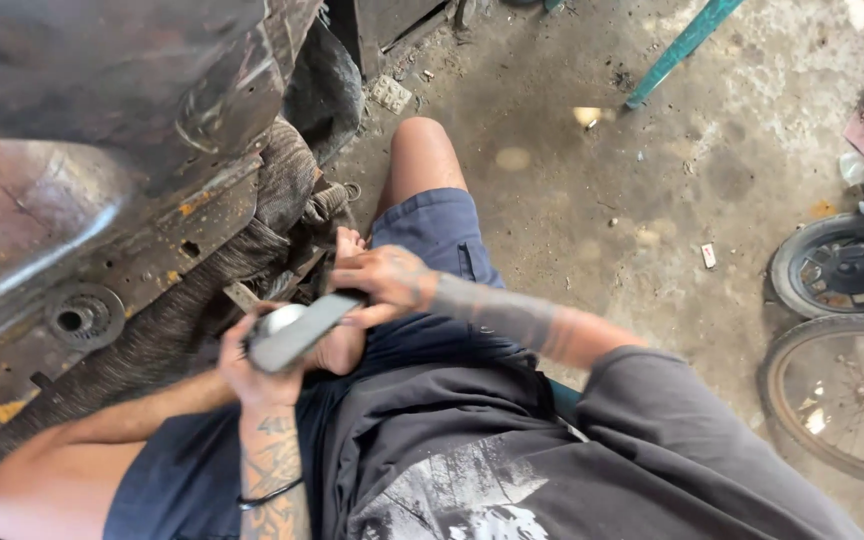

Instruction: The person sits cross-legged and cleans a cylindrical metal piston using a white cloth and a metal file. They wipe the exterior and interior surfaces of the piston, then use the file to scrape the surface, repeating the process of wiping and filing.

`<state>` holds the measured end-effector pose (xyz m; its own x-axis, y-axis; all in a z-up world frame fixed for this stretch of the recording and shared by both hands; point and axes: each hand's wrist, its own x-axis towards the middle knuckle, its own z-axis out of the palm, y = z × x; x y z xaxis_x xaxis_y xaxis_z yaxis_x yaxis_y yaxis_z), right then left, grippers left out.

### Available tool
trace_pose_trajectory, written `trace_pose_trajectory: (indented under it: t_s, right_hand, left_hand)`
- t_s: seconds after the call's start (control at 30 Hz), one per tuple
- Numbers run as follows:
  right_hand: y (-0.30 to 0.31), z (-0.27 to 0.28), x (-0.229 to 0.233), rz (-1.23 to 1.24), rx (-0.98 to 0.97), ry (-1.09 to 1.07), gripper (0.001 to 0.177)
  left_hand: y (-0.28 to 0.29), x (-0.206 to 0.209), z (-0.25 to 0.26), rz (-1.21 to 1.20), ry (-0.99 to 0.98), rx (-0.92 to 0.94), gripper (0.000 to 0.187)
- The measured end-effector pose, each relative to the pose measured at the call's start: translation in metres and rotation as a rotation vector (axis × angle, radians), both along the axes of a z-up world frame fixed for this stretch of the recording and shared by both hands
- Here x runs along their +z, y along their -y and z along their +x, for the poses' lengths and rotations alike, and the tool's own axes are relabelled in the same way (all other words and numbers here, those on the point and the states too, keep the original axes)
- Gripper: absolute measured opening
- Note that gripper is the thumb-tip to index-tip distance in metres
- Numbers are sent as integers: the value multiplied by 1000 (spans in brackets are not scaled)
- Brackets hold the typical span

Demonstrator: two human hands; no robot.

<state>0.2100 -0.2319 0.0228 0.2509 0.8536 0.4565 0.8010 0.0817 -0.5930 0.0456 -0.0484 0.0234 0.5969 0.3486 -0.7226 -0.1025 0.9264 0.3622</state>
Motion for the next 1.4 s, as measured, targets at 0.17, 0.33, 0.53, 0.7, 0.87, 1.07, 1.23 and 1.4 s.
trace_pose_trajectory:
  t_s: [0.17,0.33,0.53,0.7,0.87,1.07,1.23,1.4]
  right_hand:
    - [84,53,73,-22,-128,155,43]
    - [191,52,125,-217,-352,302,45]
    - [254,6,140,-195,-443,259,57]
    - [270,-4,146,-138,-500,250,63]
    - [275,8,146,-125,-483,301,62]
    - [271,0,142,-123,-445,252,62]
    - [264,-10,162,-139,-432,294,60]
    - [274,1,154,-166,-450,328,63]
  left_hand:
    - [70,84,67,-150,156,-86,16]
    - [132,41,99,-192,143,-437,25]
    - [185,88,101,-190,354,-729,33]
    - [196,118,96,-167,410,-731,34]
    - [190,139,96,-180,398,-709,32]
    - [191,117,97,-179,331,-699,32]
    - [191,120,94,-181,365,-708,33]
    - [192,116,95,-224,391,-697,33]
